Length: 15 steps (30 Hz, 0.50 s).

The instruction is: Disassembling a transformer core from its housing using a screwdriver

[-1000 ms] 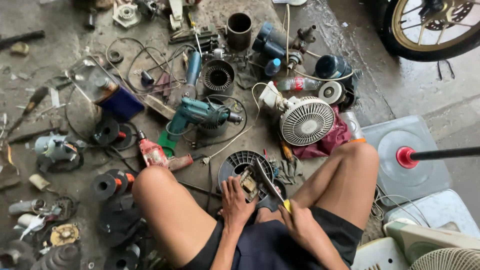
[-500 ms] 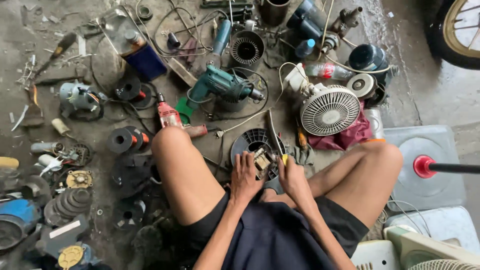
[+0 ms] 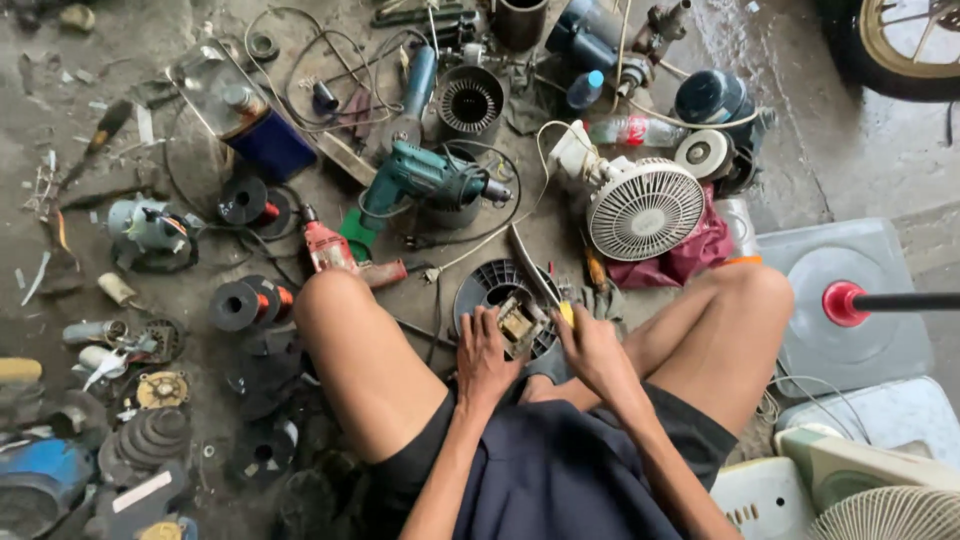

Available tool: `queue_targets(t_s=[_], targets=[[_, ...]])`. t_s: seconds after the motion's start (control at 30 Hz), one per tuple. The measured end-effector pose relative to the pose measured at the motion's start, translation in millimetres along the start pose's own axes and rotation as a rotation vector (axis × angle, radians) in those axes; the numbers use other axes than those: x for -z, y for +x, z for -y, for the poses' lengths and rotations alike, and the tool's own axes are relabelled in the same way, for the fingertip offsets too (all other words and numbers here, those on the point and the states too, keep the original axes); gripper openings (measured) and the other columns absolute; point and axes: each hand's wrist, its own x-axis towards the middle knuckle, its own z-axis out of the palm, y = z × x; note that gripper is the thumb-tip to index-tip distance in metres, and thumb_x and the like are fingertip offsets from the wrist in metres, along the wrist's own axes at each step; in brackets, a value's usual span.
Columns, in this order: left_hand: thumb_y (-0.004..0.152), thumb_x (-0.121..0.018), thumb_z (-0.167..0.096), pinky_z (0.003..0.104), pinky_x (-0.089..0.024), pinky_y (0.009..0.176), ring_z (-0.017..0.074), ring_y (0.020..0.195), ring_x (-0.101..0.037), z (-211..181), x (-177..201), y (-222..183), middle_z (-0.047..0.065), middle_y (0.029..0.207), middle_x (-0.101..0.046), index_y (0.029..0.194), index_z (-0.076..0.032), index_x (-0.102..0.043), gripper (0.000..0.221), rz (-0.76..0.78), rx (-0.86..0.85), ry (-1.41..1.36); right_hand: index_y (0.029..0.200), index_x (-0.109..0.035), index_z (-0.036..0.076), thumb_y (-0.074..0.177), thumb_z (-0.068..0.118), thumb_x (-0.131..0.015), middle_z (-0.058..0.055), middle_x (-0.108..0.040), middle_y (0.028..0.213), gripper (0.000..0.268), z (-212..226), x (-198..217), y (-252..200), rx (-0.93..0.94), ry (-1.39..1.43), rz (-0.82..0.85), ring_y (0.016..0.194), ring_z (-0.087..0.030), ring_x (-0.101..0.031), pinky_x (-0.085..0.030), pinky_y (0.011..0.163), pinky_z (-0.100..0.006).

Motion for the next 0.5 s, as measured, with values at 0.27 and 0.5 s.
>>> queue_targets(t_s=[0.27, 0.5], targets=[[0.07, -0.087, -0.032, 0.048, -0.051, 0.084, 0.0375, 0.096, -0.055, 5.7, -7.6, 22.8, 0.017, 0.112, -0.055, 0.126, -0.001, -0.049, 0.074, -0.022, 0.021, -0.07, 0.089, -0.053, 0.003, 0.098, 0.027, -0.061, -0.027, -0.07, 0.069, 0.027, 1.2, 1.5, -28.4, -0.053, -0.062, -0.013, 0.057, -0.051, -0.061, -0.044, 0.055, -0.059], [0.069, -0.088, -0.036, 0.052, -0.052, 0.09, 0.0458, 0.119, -0.051, 13.5, -37.6, 6.8, 0.019, 0.129, -0.053, 0.132, -0.003, -0.048, 0.082, 0.018, 0.108, -0.006, 0.088, -0.063, 0.004, 0.096, 0.037, -0.061, -0.018, -0.072, 0.066, 0.034, -6.5, 43.7, -31.4, -0.118, -0.034, 0.076, 0.053, -0.036, -0.061, -0.049, 0.058, -0.047]])
